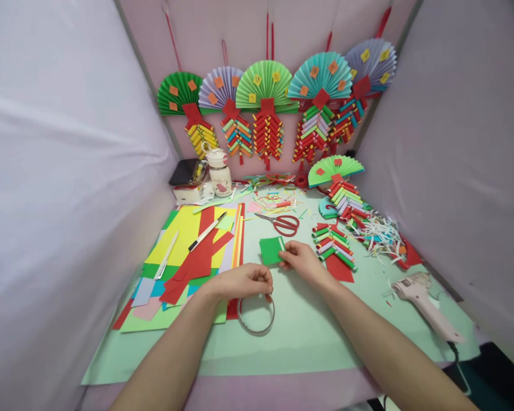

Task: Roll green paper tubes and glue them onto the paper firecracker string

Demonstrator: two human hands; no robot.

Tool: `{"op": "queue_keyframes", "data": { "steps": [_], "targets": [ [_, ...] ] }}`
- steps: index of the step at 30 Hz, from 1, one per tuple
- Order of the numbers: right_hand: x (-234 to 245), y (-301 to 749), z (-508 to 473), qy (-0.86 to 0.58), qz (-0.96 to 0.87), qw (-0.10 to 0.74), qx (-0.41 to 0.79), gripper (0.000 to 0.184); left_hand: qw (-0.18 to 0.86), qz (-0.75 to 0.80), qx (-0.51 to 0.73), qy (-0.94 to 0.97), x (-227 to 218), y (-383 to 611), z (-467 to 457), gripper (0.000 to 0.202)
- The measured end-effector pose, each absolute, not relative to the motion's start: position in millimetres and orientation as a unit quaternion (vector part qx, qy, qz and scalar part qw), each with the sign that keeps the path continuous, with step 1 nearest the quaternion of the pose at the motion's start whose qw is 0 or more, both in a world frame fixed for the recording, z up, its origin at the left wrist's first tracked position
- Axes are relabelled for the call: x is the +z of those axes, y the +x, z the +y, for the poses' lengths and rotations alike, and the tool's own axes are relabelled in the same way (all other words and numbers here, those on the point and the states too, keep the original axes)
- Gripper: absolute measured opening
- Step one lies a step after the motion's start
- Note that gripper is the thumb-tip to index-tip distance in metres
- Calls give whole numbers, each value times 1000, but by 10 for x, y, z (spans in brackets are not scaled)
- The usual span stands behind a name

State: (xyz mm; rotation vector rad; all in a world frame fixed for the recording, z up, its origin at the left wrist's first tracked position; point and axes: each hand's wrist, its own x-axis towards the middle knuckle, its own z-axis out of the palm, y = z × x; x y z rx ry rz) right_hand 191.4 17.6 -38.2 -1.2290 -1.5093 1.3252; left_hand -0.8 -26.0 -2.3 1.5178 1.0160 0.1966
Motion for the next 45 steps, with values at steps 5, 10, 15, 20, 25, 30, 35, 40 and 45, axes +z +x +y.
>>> {"op": "queue_keyframes", "data": {
  "steps": [5,10,15,20,25,30,35,40,45],
  "targets": [
    [-286,1673,499,-431,-583,428,539,28,609,447,94,649,-11,-27,-256,21],
    [-418,1681,525,-463,-615,430,471,36,619,439,96,644,13,-31,-259,18],
    [-473,1882,305,-478,-699,388,364,25,627,431,100,640,-17,-36,-258,19],
    [-405,1974,116,-396,-880,217,148,25,623,433,111,642,8,-56,-254,22],
    [-346,2120,-121,-384,-906,153,88,21,629,466,135,608,-13,-83,-222,27],
    [-269,2295,-328,-344,-916,147,141,21,611,509,176,580,-96,-52,-189,27],
    [-284,2302,-334,-350,-895,187,202,18,602,530,177,570,-102,60,-212,27],
    [-313,2178,-307,-469,-799,262,270,20,597,525,178,580,-85,149,-251,21],
    [-319,2058,-320,-502,-751,278,327,20,568,511,188,617,-111,211,-278,16]
  ]
}}
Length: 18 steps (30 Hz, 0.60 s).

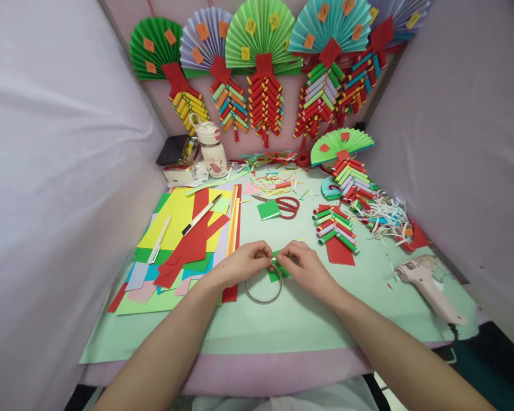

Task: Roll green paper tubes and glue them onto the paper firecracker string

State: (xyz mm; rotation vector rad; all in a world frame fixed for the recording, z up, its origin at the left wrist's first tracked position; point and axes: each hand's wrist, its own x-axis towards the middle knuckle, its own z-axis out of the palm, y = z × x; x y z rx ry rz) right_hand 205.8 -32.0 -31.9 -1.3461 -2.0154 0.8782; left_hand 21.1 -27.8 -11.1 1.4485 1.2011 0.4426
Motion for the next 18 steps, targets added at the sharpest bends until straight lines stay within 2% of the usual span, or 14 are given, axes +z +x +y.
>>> {"op": "queue_keyframes", "data": {
  "steps": [4,8,18],
  "targets": [
    [-325,2022,-295,-516,-726,289,350,16,557,512,192,625,-138,233,-275,18],
    [-360,2051,-215,-548,-719,302,303,13,535,549,197,612,-164,235,-234,31],
    [-471,2103,-121,-610,-721,250,216,15,422,602,144,662,-114,270,-137,34]
  ]
}}
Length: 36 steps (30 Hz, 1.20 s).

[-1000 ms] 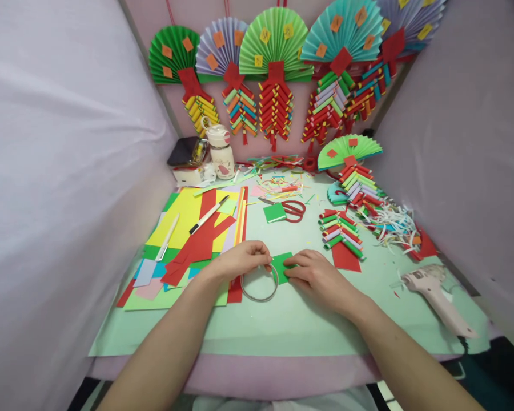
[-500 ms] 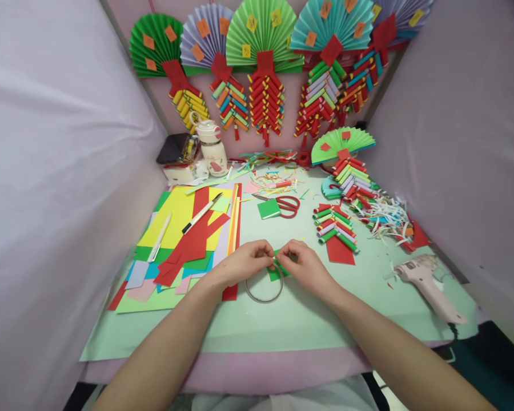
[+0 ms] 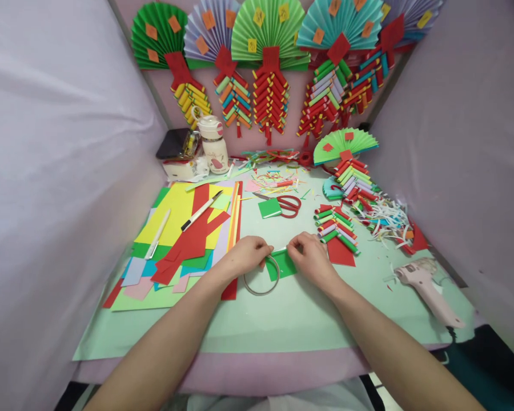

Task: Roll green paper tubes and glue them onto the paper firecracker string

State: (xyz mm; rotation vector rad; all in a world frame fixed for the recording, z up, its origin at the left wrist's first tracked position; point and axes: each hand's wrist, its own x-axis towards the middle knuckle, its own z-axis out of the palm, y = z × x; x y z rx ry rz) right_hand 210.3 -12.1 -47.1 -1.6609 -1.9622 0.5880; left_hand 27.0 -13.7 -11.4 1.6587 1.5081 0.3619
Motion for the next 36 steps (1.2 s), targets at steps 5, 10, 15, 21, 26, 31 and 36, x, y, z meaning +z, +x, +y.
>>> {"op": "queue_keyframes", "data": {
  "steps": [5,10,15,21,26,31,36],
  "targets": [
    [-467,2100,-138,-606,-720,248,230,14,403,616,119,666,-92,253,-113,31],
    [-487,2085,-155,-607,-732,226,213,14,383,639,123,655,-139,269,-124,23],
    [-503,2083,-150,-612,-739,204,195,14,366,647,133,655,-192,296,-141,17],
    [-508,2075,-124,-606,-748,197,188,14,355,659,111,653,-184,319,-153,19],
    [-510,2075,-111,-604,-753,187,185,14,336,667,100,657,-185,323,-190,17],
    [-520,2082,-100,-600,-753,186,197,13,334,670,80,658,-184,333,-204,17],
    [-468,2098,-111,-596,-740,237,204,12,348,664,98,655,-57,316,-206,18]
  ]
}}
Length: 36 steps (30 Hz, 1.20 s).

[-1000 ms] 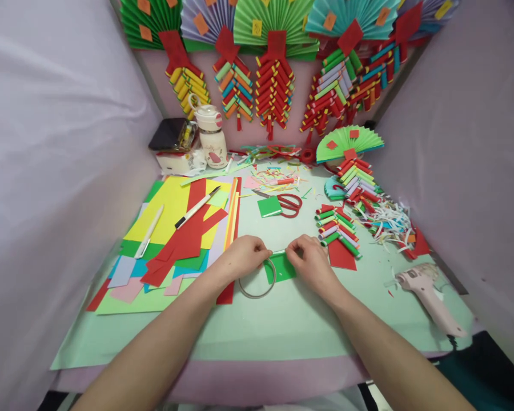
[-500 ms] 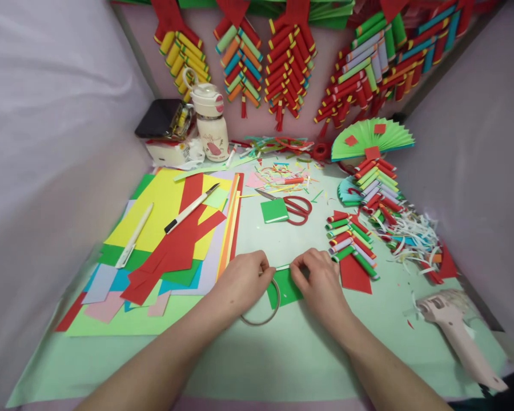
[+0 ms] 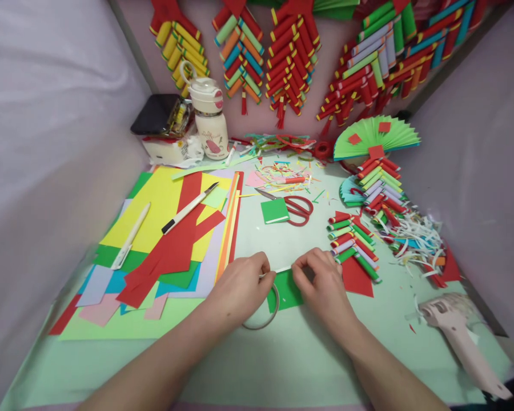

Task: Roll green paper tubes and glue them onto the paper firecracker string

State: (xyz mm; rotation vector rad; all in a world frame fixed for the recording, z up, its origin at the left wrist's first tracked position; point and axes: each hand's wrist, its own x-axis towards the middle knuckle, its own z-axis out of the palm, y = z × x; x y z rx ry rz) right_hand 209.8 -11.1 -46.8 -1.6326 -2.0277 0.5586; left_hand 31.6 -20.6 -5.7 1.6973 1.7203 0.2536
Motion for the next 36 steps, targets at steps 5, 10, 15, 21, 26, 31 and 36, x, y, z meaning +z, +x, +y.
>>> {"op": "queue_keyframes", "data": {
  "steps": [5,10,15,21,26,31,36],
  "targets": [
    [-380,2134,-130,-574,-725,263,274,14,437,632,113,630,90,247,-217,31],
    [-416,2174,-167,-577,-731,243,272,14,467,622,56,626,120,253,-159,32],
    [-475,2155,-157,-599,-739,222,214,12,413,617,21,669,95,289,-30,32],
    [-487,2115,-134,-602,-747,197,201,13,381,619,-19,687,0,274,73,32],
    [-459,2136,-171,-602,-745,210,196,14,378,618,-41,688,3,293,77,30],
    [-412,2147,-209,-606,-735,232,195,14,373,611,-62,696,101,318,120,31],
    [-372,2129,-239,-621,-724,226,197,14,382,587,-98,707,183,333,212,31]
  ]
}}
